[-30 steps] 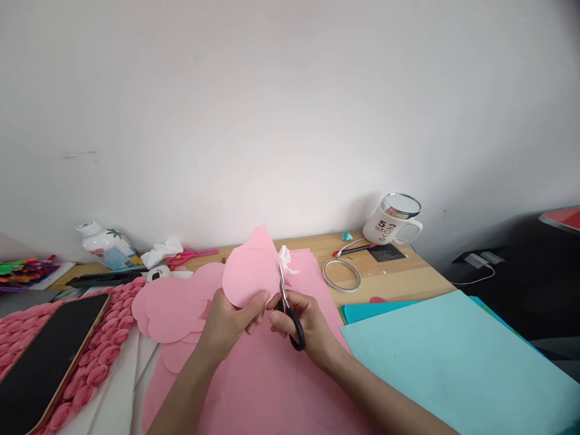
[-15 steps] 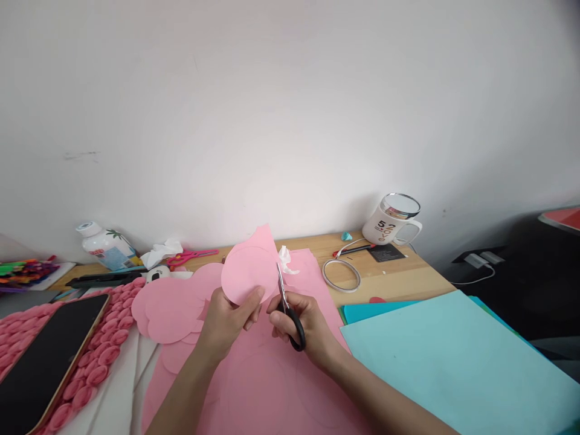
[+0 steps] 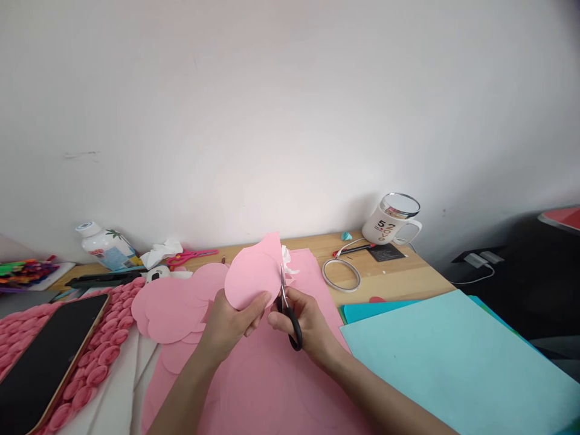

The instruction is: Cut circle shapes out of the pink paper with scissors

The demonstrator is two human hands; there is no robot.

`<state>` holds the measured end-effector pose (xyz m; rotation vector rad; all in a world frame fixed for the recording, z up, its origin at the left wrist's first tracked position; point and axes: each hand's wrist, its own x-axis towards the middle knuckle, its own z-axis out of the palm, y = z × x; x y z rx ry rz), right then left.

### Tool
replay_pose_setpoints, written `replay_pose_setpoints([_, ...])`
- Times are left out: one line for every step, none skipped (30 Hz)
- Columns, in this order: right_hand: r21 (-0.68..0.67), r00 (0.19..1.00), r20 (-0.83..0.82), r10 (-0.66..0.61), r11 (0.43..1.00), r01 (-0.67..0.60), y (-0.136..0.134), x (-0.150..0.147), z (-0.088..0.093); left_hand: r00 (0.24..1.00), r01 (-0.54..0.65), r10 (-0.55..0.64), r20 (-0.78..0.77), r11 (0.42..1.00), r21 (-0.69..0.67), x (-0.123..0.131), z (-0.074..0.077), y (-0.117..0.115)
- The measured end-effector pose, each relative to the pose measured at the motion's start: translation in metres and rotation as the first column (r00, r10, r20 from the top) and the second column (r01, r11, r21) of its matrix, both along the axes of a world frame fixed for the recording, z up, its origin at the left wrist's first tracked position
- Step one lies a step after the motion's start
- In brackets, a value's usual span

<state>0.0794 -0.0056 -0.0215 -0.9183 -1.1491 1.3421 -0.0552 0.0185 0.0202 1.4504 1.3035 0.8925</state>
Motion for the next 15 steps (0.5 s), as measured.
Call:
replay_pose_setpoints([0.000,1.000,0.002,-0.001,1.000,0.001,0.0000,-0.0002,0.0002,1.000,-0.009,0.009,-0.001,1.000,0.007,0.0011,0.0011,-0.0009])
replay_pose_setpoints([0.002,1.000,0.002,-0.002,1.000,0.002,-0.0001,-0.0003,0.0003,1.000,-0.009,0.009,-0.002,1.000,0.009,0.0020,0.0019,-0.0016])
replay_pose_setpoints([0.001,1.000,0.001,-0.002,1.000,0.002,-0.0001,-0.0005,0.0003,1.000,-0.009,0.009,-0.005,1.000,0.010,0.0026,0.0023,-0.0021])
replay_pose_setpoints([0.002,1.000,-0.001,-0.002,1.000,0.002,-0.0002,-0.0006,0.0003,1.000,-0.008,0.008,-0.010,1.000,0.010,0.0029,0.0025,-0.0023])
replay_pose_setpoints([0.005,1.000,0.000,-0.001,1.000,0.001,-0.0002,-0.0006,0.0003,1.000,-0.009,0.010,-0.014,1.000,0.010,0.0028,0.0025,-0.0023])
replay_pose_setpoints([0.008,1.000,0.002,-0.002,1.000,0.002,-0.0002,-0.0005,0.0004,1.000,-0.012,0.012,-0.018,1.000,0.010,0.0024,0.0024,-0.0020])
replay_pose_setpoints([0.013,1.000,0.006,-0.002,1.000,0.002,-0.0003,-0.0005,0.0007,1.000,-0.014,0.014,-0.021,1.000,0.011,0.0018,0.0021,-0.0015])
replay_pose_setpoints([0.016,1.000,0.009,-0.002,1.000,0.002,-0.0003,-0.0004,0.0012,1.000,-0.013,0.014,-0.024,1.000,0.010,0.0010,0.0018,-0.0008])
replay_pose_setpoints([0.016,1.000,0.013,-0.002,1.000,0.001,-0.0004,-0.0004,0.0018,1.000,-0.002,0.002,-0.027,1.000,0.004,0.0000,0.0016,0.0001])
replay_pose_setpoints([0.015,1.000,0.013,0.000,1.000,0.000,-0.0005,-0.0005,0.0026,1.000,0.013,-0.014,-0.028,1.000,-0.005,-0.0010,0.0013,0.0011])
replay_pose_setpoints([0.012,1.000,0.013,0.002,1.000,-0.002,-0.0007,-0.0006,0.0032,0.999,0.029,-0.029,-0.028,0.999,-0.016,-0.0020,0.0010,0.0021])
replay_pose_setpoints([0.008,1.000,0.010,0.004,1.000,-0.004,-0.0008,-0.0009,0.0037,0.999,0.043,-0.044,-0.030,0.999,-0.027,-0.0029,0.0007,0.0030])
replay_pose_setpoints([0.004,1.000,0.008,0.004,1.000,-0.004,-0.0010,-0.0011,0.0039,0.998,0.051,-0.052,-0.031,0.998,-0.038,-0.0036,0.0004,0.0037])
replay_pose_setpoints([-0.002,1.000,0.003,0.003,1.000,-0.003,-0.0011,-0.0013,0.0037,0.998,0.051,-0.052,-0.031,0.998,-0.047,-0.0042,0.0001,0.0042])
replay_pose_setpoints([-0.009,1.000,-0.004,0.005,1.000,-0.005,-0.0012,-0.0014,0.0033,0.999,0.044,-0.045,-0.029,0.998,-0.051,-0.0046,-0.0004,0.0045])
